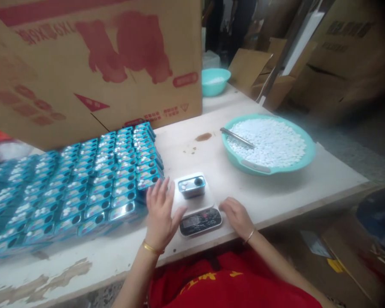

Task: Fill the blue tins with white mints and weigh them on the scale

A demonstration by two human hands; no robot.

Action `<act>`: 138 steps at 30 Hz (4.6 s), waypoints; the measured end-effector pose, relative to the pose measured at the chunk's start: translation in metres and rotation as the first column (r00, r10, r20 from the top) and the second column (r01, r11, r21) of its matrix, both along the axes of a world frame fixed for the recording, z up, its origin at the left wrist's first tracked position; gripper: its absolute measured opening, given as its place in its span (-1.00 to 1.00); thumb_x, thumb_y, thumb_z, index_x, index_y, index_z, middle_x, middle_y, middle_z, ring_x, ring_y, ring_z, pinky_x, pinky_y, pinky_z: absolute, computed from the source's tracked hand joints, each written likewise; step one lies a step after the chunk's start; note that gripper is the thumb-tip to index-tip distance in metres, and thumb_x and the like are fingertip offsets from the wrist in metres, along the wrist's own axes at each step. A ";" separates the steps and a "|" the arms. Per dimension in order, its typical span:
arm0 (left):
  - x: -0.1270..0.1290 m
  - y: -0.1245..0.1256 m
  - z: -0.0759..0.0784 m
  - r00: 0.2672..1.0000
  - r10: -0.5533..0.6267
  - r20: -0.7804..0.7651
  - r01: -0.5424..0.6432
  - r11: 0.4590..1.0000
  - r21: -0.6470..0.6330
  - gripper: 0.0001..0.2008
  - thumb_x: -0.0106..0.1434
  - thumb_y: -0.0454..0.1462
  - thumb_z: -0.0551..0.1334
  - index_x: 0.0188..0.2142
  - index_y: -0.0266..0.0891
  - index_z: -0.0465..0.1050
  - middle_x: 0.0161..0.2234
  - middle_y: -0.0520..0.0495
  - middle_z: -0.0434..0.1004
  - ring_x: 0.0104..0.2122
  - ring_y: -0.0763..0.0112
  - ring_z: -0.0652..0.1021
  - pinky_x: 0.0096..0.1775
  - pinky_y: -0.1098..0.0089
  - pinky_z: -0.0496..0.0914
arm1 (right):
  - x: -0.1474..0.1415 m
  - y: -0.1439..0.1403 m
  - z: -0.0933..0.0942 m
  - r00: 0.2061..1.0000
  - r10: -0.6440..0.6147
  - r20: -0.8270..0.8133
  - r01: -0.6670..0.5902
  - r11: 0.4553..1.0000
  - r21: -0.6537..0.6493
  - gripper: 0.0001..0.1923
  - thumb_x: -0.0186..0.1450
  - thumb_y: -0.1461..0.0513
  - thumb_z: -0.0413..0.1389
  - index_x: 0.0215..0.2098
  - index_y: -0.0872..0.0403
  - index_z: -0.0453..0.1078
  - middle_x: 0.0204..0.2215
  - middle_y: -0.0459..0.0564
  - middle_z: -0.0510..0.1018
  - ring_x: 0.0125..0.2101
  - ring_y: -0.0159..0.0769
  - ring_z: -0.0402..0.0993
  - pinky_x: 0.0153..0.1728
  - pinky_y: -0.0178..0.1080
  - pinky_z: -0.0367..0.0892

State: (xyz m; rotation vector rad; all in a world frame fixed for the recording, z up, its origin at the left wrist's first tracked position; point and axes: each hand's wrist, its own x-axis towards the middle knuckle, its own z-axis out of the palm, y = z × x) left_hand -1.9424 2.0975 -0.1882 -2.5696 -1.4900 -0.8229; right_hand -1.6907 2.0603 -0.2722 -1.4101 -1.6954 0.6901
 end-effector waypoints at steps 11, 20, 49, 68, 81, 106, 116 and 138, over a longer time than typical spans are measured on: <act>0.036 0.018 0.019 0.952 -0.061 -0.301 0.065 0.998 0.001 -0.45 0.32 -0.03 0.04 0.18 -0.33 0.22 0.30 -0.23 0.01 0.31 -0.05 -0.10 0.23 -0.17 -0.22 | 0.000 0.003 -0.002 0.996 0.015 0.083 -0.017 1.000 0.024 -0.61 0.43 0.13 -0.18 -0.50 0.06 0.25 -0.52 -0.06 0.32 -0.42 -0.29 0.26 -0.35 -0.21 0.18; 0.057 0.037 0.031 0.935 -0.183 -0.304 0.203 0.979 0.035 -0.45 0.31 -0.04 0.06 0.18 -0.32 0.18 0.25 -0.32 0.12 0.27 -0.05 0.07 0.21 -0.17 -0.05 | 0.022 0.011 0.041 0.998 -0.058 -0.009 0.059 0.991 0.121 -0.73 0.40 0.16 -0.08 -0.39 0.05 0.35 -0.46 -0.03 0.39 -0.38 -0.29 0.35 -0.32 -0.23 0.29; -0.025 0.010 0.011 0.982 -0.005 0.189 0.037 0.985 -0.169 -0.64 0.29 -0.15 0.14 0.04 -0.21 0.35 -0.03 -0.18 0.43 -0.03 0.22 0.46 0.00 0.22 0.38 | 0.090 0.121 0.135 0.911 -0.141 0.388 0.081 0.983 0.166 -0.83 0.22 0.19 0.15 -0.49 0.09 0.38 -0.52 -0.05 0.46 -0.47 -0.34 0.35 -0.38 -0.26 0.26; 0.004 0.025 0.025 0.978 -0.144 0.148 0.176 0.957 -0.230 -0.36 0.19 -0.03 0.24 0.19 -0.21 0.15 0.08 -0.23 0.29 0.06 0.19 0.36 0.07 0.19 0.30 | 0.002 0.113 0.100 0.998 0.069 0.004 -0.068 0.987 -0.144 -0.73 0.28 0.11 0.10 -0.49 0.11 0.28 -0.59 -0.11 0.44 -0.63 -0.43 0.37 -0.55 -0.35 0.26; 0.026 0.222 0.053 0.981 -0.079 -0.176 0.031 0.965 -0.259 -0.69 0.14 -0.12 0.22 -0.17 -0.24 0.37 -0.21 -0.11 0.47 -0.23 0.24 0.46 -0.20 0.34 0.31 | 0.014 0.149 -0.025 0.901 -0.020 0.434 0.061 0.995 -0.081 -0.55 0.28 0.41 -0.15 0.09 0.13 0.30 -0.09 0.17 0.47 -0.10 -0.15 0.40 -0.03 -0.14 0.27; -0.024 0.244 0.095 0.920 -0.338 -0.199 0.255 0.901 -0.350 -0.68 0.22 -0.08 0.17 -0.14 -0.23 0.36 -0.16 -0.09 0.45 -0.17 0.32 0.45 -0.09 0.30 0.33 | 0.017 0.150 -0.038 0.682 0.016 0.731 -0.026 1.000 0.003 -0.54 0.32 0.42 -0.17 0.15 0.16 0.23 -0.22 0.11 0.50 -0.27 -0.18 0.42 -0.21 -0.19 0.29; -0.052 0.087 0.033 0.826 -0.065 -0.559 -0.022 0.989 -0.148 -0.88 0.23 -0.25 0.19 -0.43 -0.20 0.43 -0.04 -0.16 0.38 -0.06 0.08 0.35 -0.06 0.06 0.25 | 0.013 0.149 -0.027 0.657 0.033 0.753 0.024 0.998 -0.065 -0.52 0.34 0.40 -0.20 0.21 0.18 0.14 -0.13 0.16 0.47 -0.19 -0.14 0.40 -0.20 -0.18 0.24; 0.039 0.056 0.075 0.907 -0.342 -0.245 0.288 0.929 -0.231 -0.73 0.25 -0.07 0.17 -0.22 -0.24 0.36 -0.02 -0.18 0.41 -0.13 0.20 0.48 -0.13 0.23 0.39 | 0.015 0.142 -0.007 0.671 0.055 0.740 0.033 0.994 -0.104 -0.51 0.38 0.36 -0.28 0.25 0.19 0.06 -0.07 0.21 0.42 -0.14 -0.13 0.35 -0.13 -0.17 0.22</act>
